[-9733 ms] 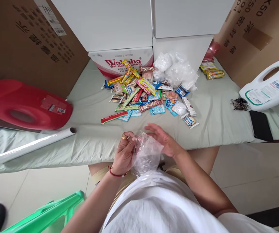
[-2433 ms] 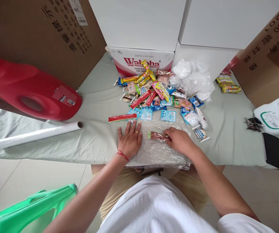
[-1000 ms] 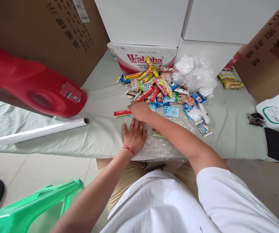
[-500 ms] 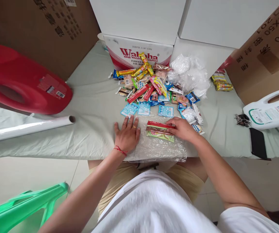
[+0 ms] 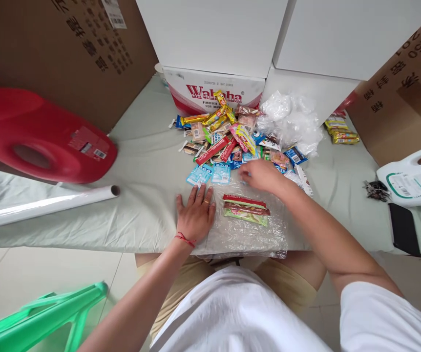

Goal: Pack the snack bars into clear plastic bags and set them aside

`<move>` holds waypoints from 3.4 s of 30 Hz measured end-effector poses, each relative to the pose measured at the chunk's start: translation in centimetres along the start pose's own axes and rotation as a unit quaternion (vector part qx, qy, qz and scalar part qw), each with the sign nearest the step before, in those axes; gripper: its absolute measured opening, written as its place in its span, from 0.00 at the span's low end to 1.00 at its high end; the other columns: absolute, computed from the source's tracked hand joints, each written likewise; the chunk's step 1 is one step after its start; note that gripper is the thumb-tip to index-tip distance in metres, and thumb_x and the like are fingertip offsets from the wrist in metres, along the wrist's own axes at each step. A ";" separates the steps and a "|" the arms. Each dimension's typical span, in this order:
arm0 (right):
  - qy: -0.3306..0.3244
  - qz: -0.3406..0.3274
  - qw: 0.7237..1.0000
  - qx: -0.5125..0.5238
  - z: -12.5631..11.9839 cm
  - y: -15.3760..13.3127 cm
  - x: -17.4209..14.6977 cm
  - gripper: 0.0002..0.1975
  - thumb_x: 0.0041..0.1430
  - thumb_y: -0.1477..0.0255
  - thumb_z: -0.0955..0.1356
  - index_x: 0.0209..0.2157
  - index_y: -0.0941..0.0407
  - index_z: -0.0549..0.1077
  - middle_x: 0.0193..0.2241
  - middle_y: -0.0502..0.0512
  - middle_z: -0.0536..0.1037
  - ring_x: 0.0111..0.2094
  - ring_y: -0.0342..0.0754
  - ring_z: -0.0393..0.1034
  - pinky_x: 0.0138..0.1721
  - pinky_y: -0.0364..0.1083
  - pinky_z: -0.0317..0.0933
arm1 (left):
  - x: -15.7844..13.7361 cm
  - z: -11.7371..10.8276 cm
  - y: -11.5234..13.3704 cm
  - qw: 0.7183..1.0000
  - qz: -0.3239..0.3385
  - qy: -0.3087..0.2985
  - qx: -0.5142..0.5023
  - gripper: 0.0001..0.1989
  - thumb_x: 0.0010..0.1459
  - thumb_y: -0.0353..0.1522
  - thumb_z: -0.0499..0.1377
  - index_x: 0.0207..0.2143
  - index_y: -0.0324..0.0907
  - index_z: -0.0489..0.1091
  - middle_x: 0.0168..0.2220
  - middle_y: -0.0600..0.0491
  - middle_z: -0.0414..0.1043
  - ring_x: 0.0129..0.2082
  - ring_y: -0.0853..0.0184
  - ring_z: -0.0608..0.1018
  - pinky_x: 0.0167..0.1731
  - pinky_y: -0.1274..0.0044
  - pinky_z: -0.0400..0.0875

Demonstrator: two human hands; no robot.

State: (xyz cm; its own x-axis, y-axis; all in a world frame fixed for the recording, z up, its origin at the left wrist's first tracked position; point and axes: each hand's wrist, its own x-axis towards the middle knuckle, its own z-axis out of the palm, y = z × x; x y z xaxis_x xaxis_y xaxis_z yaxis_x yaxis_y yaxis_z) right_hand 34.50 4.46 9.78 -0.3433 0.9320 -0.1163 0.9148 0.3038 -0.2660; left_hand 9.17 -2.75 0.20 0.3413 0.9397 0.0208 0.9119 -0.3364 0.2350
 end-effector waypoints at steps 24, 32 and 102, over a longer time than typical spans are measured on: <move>-0.059 -0.064 0.993 0.080 0.3 -1.8 -7.2 0.16 0.70 0.64 0.67 0.52 0.54 0.80 0.39 0.57 0.77 0.39 0.50 0.72 0.40 0.45 0.60 | -0.1 0.2 -0.3 1.000 0.009 0.010 0.000 0.29 0.74 0.39 0.41 0.73 0.45 0.58 0.76 0.48 0.51 0.76 0.52 0.55 0.70 0.41 0.43; -0.102 0.006 0.994 0.031 3.8 -2.4 -8.2 0.25 0.67 0.62 0.71 0.64 0.53 0.72 0.48 0.61 0.78 0.46 0.54 0.75 0.41 0.46 0.61 | 0.0 0.3 -0.2 1.000 0.005 0.015 0.006 0.29 0.73 0.39 0.43 0.73 0.48 0.58 0.75 0.47 0.53 0.75 0.49 0.56 0.70 0.41 0.43; -0.017 -0.038 0.999 0.008 7.2 -3.5 -8.9 0.36 0.67 0.58 0.70 0.70 0.57 0.62 0.66 0.70 0.67 0.65 0.65 0.61 0.64 0.65 0.58 | 0.0 0.1 0.0 1.000 -0.004 0.013 0.015 0.29 0.73 0.40 0.42 0.72 0.47 0.60 0.75 0.46 0.54 0.75 0.53 0.57 0.71 0.43 0.45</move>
State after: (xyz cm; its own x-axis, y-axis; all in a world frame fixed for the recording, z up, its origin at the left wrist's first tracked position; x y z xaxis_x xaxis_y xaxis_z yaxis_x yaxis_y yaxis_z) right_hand 32.86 -6.33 4.80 -0.4195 0.8987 -0.1282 0.8821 0.3702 -0.2912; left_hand 9.20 -2.74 0.11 0.3285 0.9434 0.0452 0.9210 -0.3306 0.2061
